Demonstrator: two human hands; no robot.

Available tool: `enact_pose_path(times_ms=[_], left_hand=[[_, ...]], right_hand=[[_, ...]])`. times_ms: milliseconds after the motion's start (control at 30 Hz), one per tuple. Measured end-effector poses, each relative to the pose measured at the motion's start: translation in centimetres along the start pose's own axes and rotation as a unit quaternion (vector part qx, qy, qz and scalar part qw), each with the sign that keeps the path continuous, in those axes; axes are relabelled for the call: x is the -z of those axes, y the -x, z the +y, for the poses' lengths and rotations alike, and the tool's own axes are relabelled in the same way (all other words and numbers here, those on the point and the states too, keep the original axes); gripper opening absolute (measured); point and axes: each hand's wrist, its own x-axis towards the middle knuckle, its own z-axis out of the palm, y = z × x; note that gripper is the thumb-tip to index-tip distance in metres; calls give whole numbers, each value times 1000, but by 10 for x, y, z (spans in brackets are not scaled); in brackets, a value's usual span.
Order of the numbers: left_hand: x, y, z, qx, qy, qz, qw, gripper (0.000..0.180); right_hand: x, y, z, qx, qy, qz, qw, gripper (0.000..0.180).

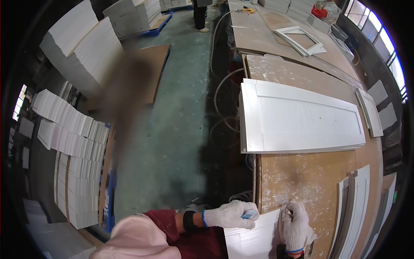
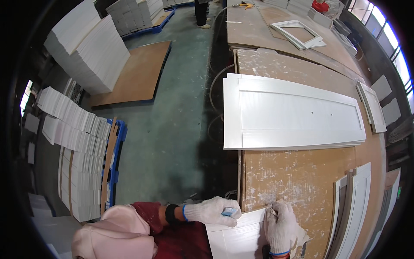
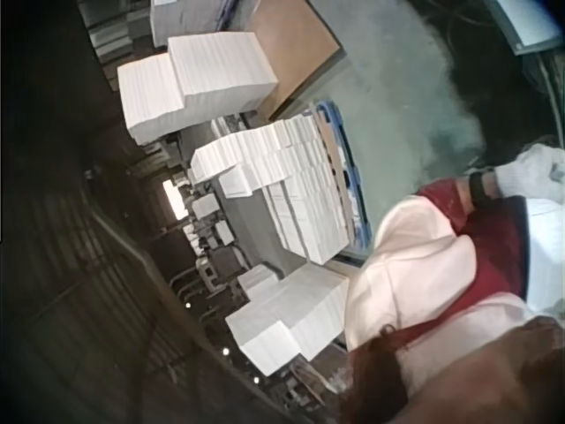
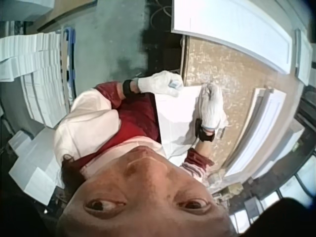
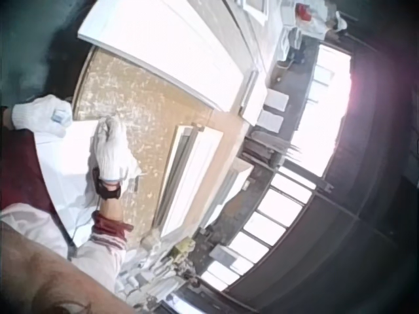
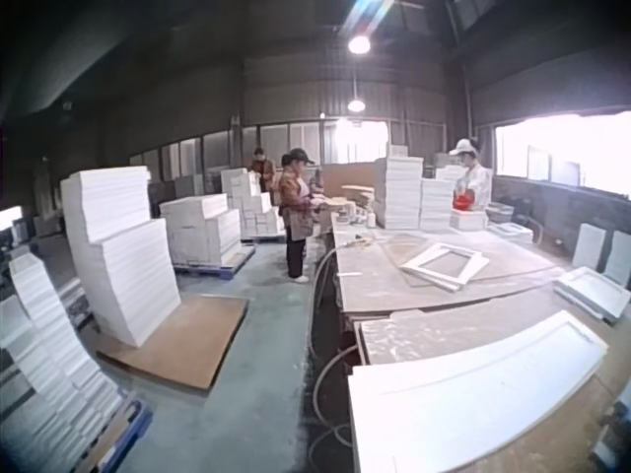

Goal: Cleaning and repairing white furniture panels by filling gaps with a blue applicator and wiping with a rag.

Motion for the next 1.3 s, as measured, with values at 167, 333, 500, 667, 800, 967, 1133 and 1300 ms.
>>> enact_pose_path(times_ms=[167,333,500,667,800,967,1133,1300], left_hand=[[-5,-5,5,3,9,-40,999,28],[0,7,-3,7,88,33,996,21],[-1,-5,11,7,90,19,996,27],[0,-1,4,21,56,36,998,29],[-5,-2,10,21,55,35,998,29],[-5,0,-2,21,79,41,996,29],[-6,-3,-1,10,101,33,994,29],[-3,-2,-6,13,146,24,989,24]], right_hand=[[3,13,11,-13,11,17,1000,10],[-8,-8,-3,3,-17,6,1000,13],[4,5,9,-41,7,-10,999,14],[-2,-2,2,-29,-19,0,999,14],[5,9,8,-49,-2,-21,999,14],[-3,-1,5,-14,-20,14,1000,14],[7,7,14,-36,-37,-22,998,13],[0,-5,8,-30,-18,-4,999,13]])
